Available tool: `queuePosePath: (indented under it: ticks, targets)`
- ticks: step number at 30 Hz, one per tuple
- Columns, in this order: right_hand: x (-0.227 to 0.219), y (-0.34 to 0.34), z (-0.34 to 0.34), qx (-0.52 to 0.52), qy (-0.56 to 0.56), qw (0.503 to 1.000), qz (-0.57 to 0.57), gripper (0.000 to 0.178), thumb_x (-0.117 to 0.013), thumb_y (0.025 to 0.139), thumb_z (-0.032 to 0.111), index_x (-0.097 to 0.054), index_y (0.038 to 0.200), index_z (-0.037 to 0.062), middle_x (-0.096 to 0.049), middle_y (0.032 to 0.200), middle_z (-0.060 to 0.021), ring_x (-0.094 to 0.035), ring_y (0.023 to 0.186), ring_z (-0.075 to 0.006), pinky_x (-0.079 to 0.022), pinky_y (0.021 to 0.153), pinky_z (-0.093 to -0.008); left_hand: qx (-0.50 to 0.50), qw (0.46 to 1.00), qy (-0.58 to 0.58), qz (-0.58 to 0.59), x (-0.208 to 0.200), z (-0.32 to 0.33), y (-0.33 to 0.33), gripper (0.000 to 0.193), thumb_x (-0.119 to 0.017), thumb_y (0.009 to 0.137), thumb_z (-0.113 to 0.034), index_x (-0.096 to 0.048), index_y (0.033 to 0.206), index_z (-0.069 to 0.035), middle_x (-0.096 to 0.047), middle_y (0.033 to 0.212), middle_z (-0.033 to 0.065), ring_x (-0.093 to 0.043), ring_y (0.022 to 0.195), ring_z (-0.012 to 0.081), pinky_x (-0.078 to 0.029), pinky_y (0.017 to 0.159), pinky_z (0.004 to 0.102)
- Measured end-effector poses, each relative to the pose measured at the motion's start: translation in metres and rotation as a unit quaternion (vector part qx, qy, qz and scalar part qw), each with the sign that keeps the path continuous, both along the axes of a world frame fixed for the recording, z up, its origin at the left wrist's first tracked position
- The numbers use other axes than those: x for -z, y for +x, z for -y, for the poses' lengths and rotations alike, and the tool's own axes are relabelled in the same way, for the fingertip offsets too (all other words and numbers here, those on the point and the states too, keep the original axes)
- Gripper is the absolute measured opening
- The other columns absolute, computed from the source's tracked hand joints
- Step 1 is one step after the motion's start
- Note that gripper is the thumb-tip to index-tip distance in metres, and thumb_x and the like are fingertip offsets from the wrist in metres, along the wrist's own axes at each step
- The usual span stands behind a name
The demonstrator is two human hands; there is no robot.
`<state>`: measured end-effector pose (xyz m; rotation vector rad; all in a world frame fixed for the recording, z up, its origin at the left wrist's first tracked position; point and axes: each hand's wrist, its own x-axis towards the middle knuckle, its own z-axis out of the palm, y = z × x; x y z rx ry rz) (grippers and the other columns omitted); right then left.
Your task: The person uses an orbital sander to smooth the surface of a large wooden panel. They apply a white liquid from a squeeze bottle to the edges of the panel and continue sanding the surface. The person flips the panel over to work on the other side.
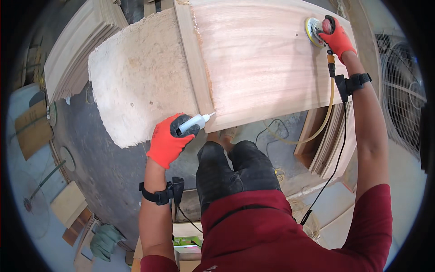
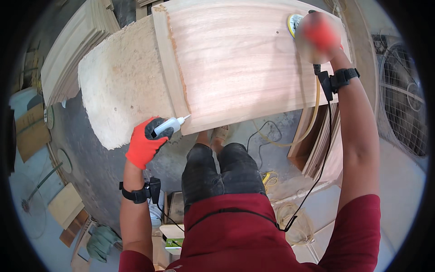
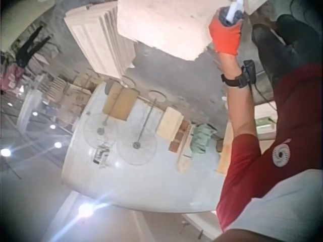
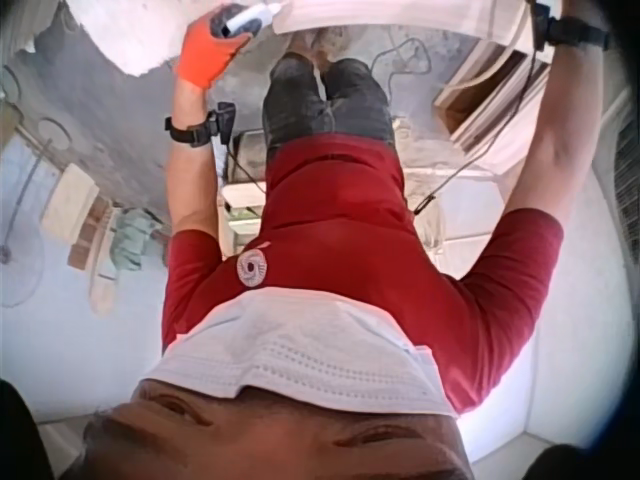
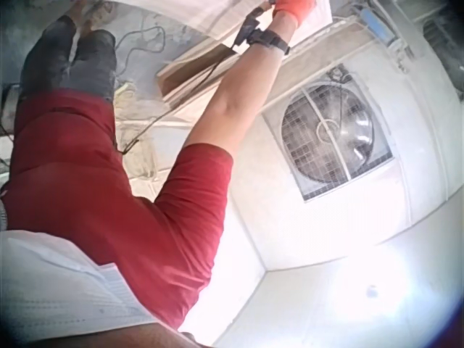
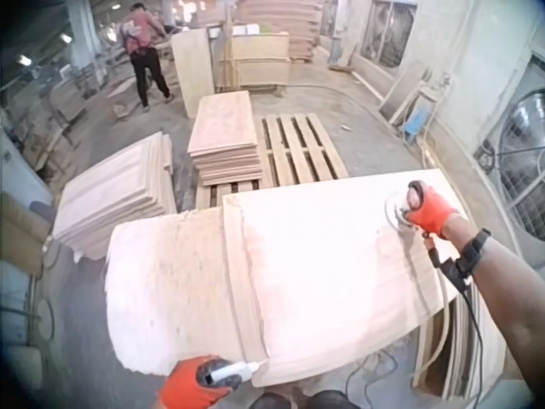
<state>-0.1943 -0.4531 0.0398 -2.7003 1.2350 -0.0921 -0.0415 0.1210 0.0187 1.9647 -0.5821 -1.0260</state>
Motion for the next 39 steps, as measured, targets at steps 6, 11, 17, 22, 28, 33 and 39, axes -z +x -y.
queuePosePath:
  ticks: [6, 11, 17, 22, 28, 33, 39]
  targets:
    - [-0.009, -0.001, -0.002, -0.028, 0.030, 0.999, 0.004, 0.072, -0.081, 0.079, 0.036, -0.051, 0.141, 0.0152, -0.065, 0.128, -0.0124, -0.062, 0.117, -0.0286, -0.052, 0.094, -0.0390, -0.008, 1.000, 0.010, -0.019, 0.002, -0.010, -0.009, 0.044, -0.084, 0.072, -0.007, -0.068, 0.112, 0.001, -0.072, 0.095, 0.0106, -0.065, 0.085, 0.0154, -0.054, 0.079, 0.0313]
    - [-0.016, -0.027, -0.030, -0.039, 0.089, 0.986, 0.132, 0.068, -0.080, 0.081, 0.029, -0.053, 0.141, 0.0156, -0.064, 0.128, -0.0090, -0.062, 0.113, -0.0228, -0.052, 0.093, -0.0361, -0.002, 1.000, 0.005, 0.005, -0.001, -0.006, -0.011, 0.043, -0.085, 0.072, -0.008, -0.068, 0.111, 0.001, -0.071, 0.093, 0.0095, -0.064, 0.085, 0.0142, -0.053, 0.079, 0.0309]
    - [-0.055, -0.075, -0.109, -0.051, 0.271, 0.927, 0.254, 0.065, -0.076, 0.083, 0.010, -0.051, 0.143, 0.0097, -0.058, 0.134, -0.0032, -0.058, 0.109, -0.0122, -0.056, 0.085, -0.0292, -0.016, 1.000, -0.015, 0.003, 0.005, -0.011, -0.020, 0.035, -0.081, 0.076, -0.005, -0.068, 0.108, 0.001, -0.069, 0.091, 0.0072, -0.061, 0.084, 0.0124, -0.051, 0.079, 0.0291]
    - [-0.060, -0.115, -0.150, -0.033, 0.314, 0.908, 0.276, 0.070, -0.074, 0.081, 0.005, -0.047, 0.145, 0.0039, -0.054, 0.142, -0.0059, -0.053, 0.123, -0.0155, -0.048, 0.100, -0.0299, 0.000, 0.999, -0.003, 0.046, 0.004, -0.023, -0.021, 0.032, -0.082, 0.078, -0.008, -0.068, 0.106, 0.000, -0.068, 0.086, 0.0052, -0.058, 0.080, 0.0107, -0.051, 0.075, 0.0284]
    - [-0.047, -0.146, -0.178, -0.040, 0.282, 0.926, 0.249, 0.074, -0.077, 0.076, 0.002, -0.048, 0.144, 0.0018, -0.055, 0.141, -0.0086, -0.049, 0.132, -0.0180, -0.034, 0.114, -0.0322, -0.014, 0.999, 0.010, 0.040, 0.005, -0.040, -0.028, 0.033, -0.083, 0.080, -0.010, -0.067, 0.107, 0.001, -0.067, 0.086, 0.0046, -0.057, 0.079, 0.0100, -0.050, 0.074, 0.0279]
    - [-0.038, -0.155, -0.194, -0.031, 0.306, 0.919, 0.246, 0.073, -0.078, 0.077, 0.004, -0.048, 0.144, 0.0019, -0.056, 0.140, -0.0079, -0.049, 0.131, -0.0174, -0.034, 0.114, -0.0320, -0.023, 0.999, 0.026, 0.037, 0.003, -0.047, -0.035, 0.039, -0.083, 0.079, -0.008, -0.066, 0.112, 0.003, -0.068, 0.091, 0.0055, -0.059, 0.083, 0.0100, -0.051, 0.077, 0.0278]
    - [-0.039, -0.154, -0.207, -0.028, 0.343, 0.906, 0.248, 0.074, -0.080, 0.077, 0.006, -0.048, 0.144, 0.0017, -0.055, 0.140, -0.0079, -0.049, 0.130, -0.0165, -0.035, 0.113, -0.0324, -0.034, 0.999, 0.018, 0.037, 0.003, -0.050, -0.038, 0.044, -0.082, 0.078, -0.005, -0.066, 0.118, 0.004, -0.070, 0.096, 0.0072, -0.062, 0.089, 0.0114, -0.052, 0.082, 0.0288]
